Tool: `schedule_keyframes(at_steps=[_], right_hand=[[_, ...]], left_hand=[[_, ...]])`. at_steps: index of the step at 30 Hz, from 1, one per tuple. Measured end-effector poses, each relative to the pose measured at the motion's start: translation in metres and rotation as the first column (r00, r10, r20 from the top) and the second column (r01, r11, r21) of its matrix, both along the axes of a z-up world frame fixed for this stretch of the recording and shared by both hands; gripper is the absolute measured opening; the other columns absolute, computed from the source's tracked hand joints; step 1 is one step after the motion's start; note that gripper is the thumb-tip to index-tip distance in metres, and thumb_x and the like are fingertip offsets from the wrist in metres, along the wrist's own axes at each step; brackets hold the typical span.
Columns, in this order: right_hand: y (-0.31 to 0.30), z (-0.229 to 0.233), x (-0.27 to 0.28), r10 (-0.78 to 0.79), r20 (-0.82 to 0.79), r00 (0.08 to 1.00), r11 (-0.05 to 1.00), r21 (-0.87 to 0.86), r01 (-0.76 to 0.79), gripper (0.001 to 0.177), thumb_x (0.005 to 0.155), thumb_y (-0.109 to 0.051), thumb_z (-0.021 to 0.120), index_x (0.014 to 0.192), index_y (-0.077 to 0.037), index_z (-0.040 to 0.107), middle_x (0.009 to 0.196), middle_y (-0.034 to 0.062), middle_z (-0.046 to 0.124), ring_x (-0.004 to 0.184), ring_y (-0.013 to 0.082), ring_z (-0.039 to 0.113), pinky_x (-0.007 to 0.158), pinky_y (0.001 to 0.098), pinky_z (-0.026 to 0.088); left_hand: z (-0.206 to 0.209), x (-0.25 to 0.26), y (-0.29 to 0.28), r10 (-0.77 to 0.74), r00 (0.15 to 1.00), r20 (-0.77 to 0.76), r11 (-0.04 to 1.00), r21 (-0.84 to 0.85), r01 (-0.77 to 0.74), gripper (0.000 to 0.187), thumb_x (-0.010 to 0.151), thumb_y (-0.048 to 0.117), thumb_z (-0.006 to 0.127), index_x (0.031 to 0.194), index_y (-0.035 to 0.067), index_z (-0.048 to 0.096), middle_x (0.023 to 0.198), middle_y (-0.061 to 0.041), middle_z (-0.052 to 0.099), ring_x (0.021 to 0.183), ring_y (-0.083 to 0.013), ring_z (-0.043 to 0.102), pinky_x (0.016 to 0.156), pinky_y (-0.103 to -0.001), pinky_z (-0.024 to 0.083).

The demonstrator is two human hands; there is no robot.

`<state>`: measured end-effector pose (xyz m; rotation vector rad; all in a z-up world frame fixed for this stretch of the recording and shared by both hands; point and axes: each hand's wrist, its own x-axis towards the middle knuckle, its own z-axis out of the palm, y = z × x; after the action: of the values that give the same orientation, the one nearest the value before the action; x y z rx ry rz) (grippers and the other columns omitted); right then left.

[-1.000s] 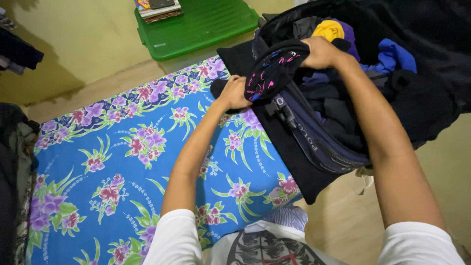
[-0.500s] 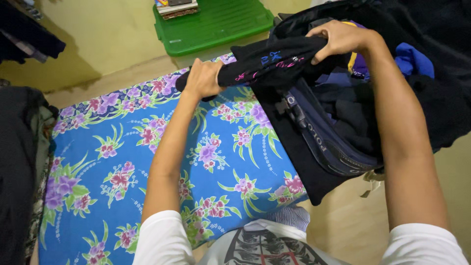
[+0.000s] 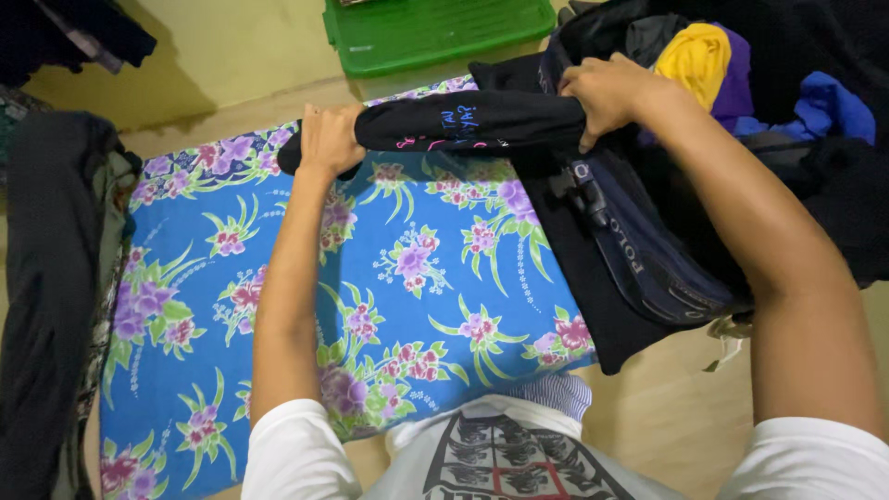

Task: The person packs a suitcase by taking clothes out, folding them individually by hand on a bed with a floral sheet, and placing them back inside.

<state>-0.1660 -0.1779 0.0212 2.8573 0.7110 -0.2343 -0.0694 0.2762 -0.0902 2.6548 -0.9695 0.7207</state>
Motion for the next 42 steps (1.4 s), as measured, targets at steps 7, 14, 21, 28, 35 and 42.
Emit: schedule_keyframes(at_steps=[7, 14, 21, 28, 35, 42], right_hand=[[0.003, -0.026, -0.002, 0.205, 0.334, 0.920, 0.969, -0.203, -0.143, 0.063, 0.065, -0.041, 0.082, 0.122, -0.016, 0.075, 0.100, 0.0111, 0.075, 0.110, 0.0255, 0.070, 0.127, 0.0513, 0.030], [0.023, 0.010, -0.012, -0.090, 0.155, 0.984, 0.968, 0.246, 0.050, 0.048, 0.075, -0.028, 0.075, 0.119, -0.009, 0.076, 0.093, 0.0209, 0.075, 0.094, 0.0420, 0.070, 0.090, 0.0519, 0.054], [0.089, 0.042, -0.037, 0.003, -0.209, 0.978, 0.920, 0.384, 0.080, 0.044, 0.070, -0.027, 0.086, 0.100, 0.003, 0.073, 0.086, 0.0186, 0.076, 0.078, 0.0322, 0.072, 0.075, 0.0420, 0.055], [0.126, -0.001, -0.027, -0.019, -0.290, 0.957, 0.865, 0.475, 0.161, 0.050, 0.074, -0.017, 0.079, 0.117, 0.004, 0.069, 0.090, 0.0222, 0.077, 0.082, 0.0304, 0.073, 0.075, 0.0400, 0.056], [0.159, -0.116, -0.029, 0.195, -0.095, 0.976, 0.834, 0.540, -0.114, 0.095, 0.061, -0.021, 0.094, 0.138, 0.014, 0.050, 0.122, 0.0348, 0.064, 0.113, 0.0386, 0.064, 0.094, 0.0397, 0.051], [0.199, -0.117, -0.084, 0.174, -0.538, 0.825, 0.866, 0.482, 0.132, 0.096, 0.062, -0.041, 0.088, 0.142, 0.001, 0.054, 0.131, 0.0227, 0.069, 0.122, 0.0288, 0.065, 0.105, 0.0352, 0.047]], left_hand=[[0.025, -0.031, 0.017, 0.130, 0.990, -0.056, 0.983, 0.135, -0.121, 0.057, 0.064, 0.045, 0.088, 0.105, 0.010, 0.072, 0.089, -0.016, 0.073, 0.087, -0.0378, 0.069, 0.083, -0.056, 0.041], [-0.015, -0.026, 0.039, 0.117, 0.993, -0.013, 0.982, 0.148, -0.114, 0.054, 0.070, 0.039, 0.082, 0.116, 0.013, 0.071, 0.113, -0.014, 0.070, 0.112, -0.0353, 0.059, 0.091, -0.058, 0.039], [-0.034, -0.018, 0.066, 0.277, 0.960, 0.033, 0.957, 0.074, -0.279, 0.054, 0.066, 0.019, 0.080, 0.119, 0.015, 0.071, 0.126, -0.008, 0.065, 0.122, -0.0345, 0.054, 0.097, -0.055, 0.038], [-0.041, -0.007, 0.087, 0.572, 0.803, 0.167, 0.807, 0.059, -0.588, 0.024, 0.077, 0.016, 0.077, 0.101, 0.018, 0.075, 0.127, -0.021, 0.057, 0.117, -0.0419, 0.059, 0.094, -0.051, 0.046], [-0.058, 0.007, 0.119, 0.699, 0.715, 0.010, 0.712, -0.105, -0.694, 0.024, 0.087, 0.005, 0.068, 0.110, 0.011, 0.071, 0.125, -0.028, 0.054, 0.082, -0.0427, 0.071, 0.071, -0.048, 0.058], [-0.032, -0.043, 0.130, 0.238, 0.968, -0.077, 0.831, -0.500, -0.244, 0.048, 0.088, -0.014, 0.066, 0.128, 0.013, 0.069, 0.136, -0.020, 0.051, 0.133, -0.0429, 0.057, 0.114, -0.045, 0.050]])
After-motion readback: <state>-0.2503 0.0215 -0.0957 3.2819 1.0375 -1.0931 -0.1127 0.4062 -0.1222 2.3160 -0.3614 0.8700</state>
